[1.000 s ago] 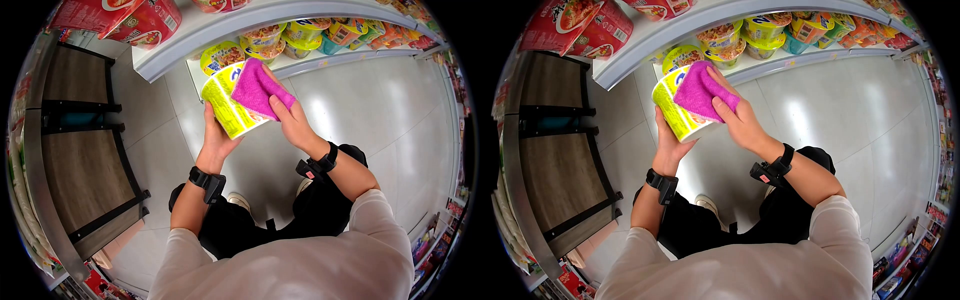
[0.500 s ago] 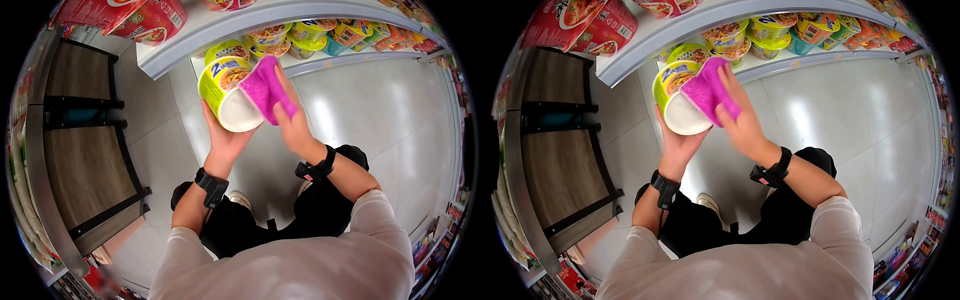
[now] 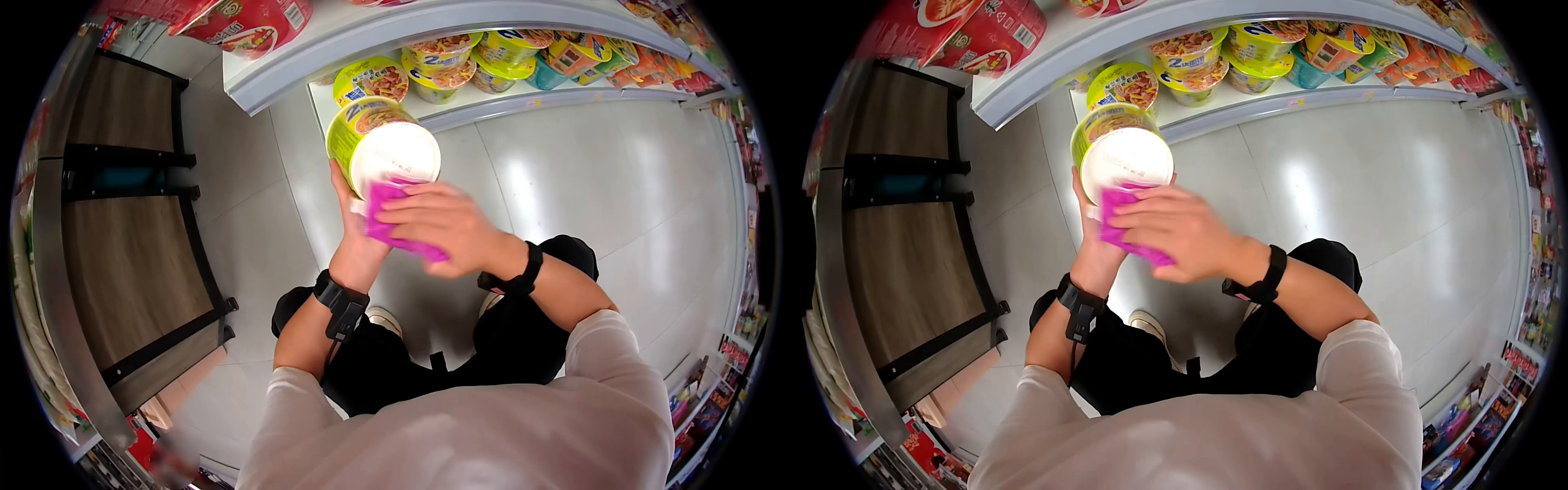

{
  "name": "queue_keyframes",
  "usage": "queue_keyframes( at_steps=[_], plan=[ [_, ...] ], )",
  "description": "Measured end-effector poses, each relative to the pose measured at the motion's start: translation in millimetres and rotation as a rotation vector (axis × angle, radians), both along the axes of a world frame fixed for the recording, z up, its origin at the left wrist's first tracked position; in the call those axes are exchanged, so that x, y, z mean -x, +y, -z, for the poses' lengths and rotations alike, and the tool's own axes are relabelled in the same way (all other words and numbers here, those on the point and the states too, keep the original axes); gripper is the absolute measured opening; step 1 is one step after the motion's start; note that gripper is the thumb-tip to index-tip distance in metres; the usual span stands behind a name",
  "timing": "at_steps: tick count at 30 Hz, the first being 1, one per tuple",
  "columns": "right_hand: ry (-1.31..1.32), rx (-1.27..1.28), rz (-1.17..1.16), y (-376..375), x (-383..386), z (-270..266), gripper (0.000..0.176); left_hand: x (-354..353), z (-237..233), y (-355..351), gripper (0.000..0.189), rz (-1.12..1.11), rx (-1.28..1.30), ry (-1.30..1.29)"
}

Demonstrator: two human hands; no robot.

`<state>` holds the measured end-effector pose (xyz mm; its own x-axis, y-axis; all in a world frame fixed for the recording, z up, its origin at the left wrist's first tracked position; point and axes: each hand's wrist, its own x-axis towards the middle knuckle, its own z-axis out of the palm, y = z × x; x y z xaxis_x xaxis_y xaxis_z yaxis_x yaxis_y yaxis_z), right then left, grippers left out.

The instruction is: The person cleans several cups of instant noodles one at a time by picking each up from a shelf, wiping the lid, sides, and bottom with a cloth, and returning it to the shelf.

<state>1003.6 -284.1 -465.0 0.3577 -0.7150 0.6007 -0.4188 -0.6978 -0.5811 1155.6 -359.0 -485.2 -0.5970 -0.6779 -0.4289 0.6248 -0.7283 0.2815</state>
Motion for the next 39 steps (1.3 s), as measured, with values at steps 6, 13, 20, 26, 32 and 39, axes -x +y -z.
queue_keyframes(
  at_steps=[6, 13, 20, 26, 32, 39],
  plan=[
    [-0.804, -0.560, 0.705, -24.5, 65.7, 20.7, 0.033, -11.5, -12.5, -20.3, 0.081, 0.211, 0.000, 0.070],
    [-1.013, -1.055, 0.379, -35.0, 45.5, 29.9, 0.038, -5.7, 2.6, -20.4, 0.084, 0.489, 0.323, -0.576],
    [-0.807, -1.288, 0.493, -34.7, 51.2, 68.2, 0.051, -11.5, -8.9, -25.0, 0.088, 0.661, 0.442, -0.720],
    [-0.880, -1.301, 0.479, -33.0, 42.1, 56.1, 0.047, -12.8, -8.7, -20.0, 0.088, 0.624, 0.418, -0.792],
    [-0.815, -1.276, 0.443, -35.1, 49.5, 62.5, 0.047, -24.2, 0.9, -30.3, 0.083, 0.756, 0.387, -0.788],
    [-0.218, -1.258, 0.686, -41.2, 63.5, 20.3, 0.058, -12.7, 3.1, -6.5, 0.086, 0.595, -0.125, -0.109]
  ],
)
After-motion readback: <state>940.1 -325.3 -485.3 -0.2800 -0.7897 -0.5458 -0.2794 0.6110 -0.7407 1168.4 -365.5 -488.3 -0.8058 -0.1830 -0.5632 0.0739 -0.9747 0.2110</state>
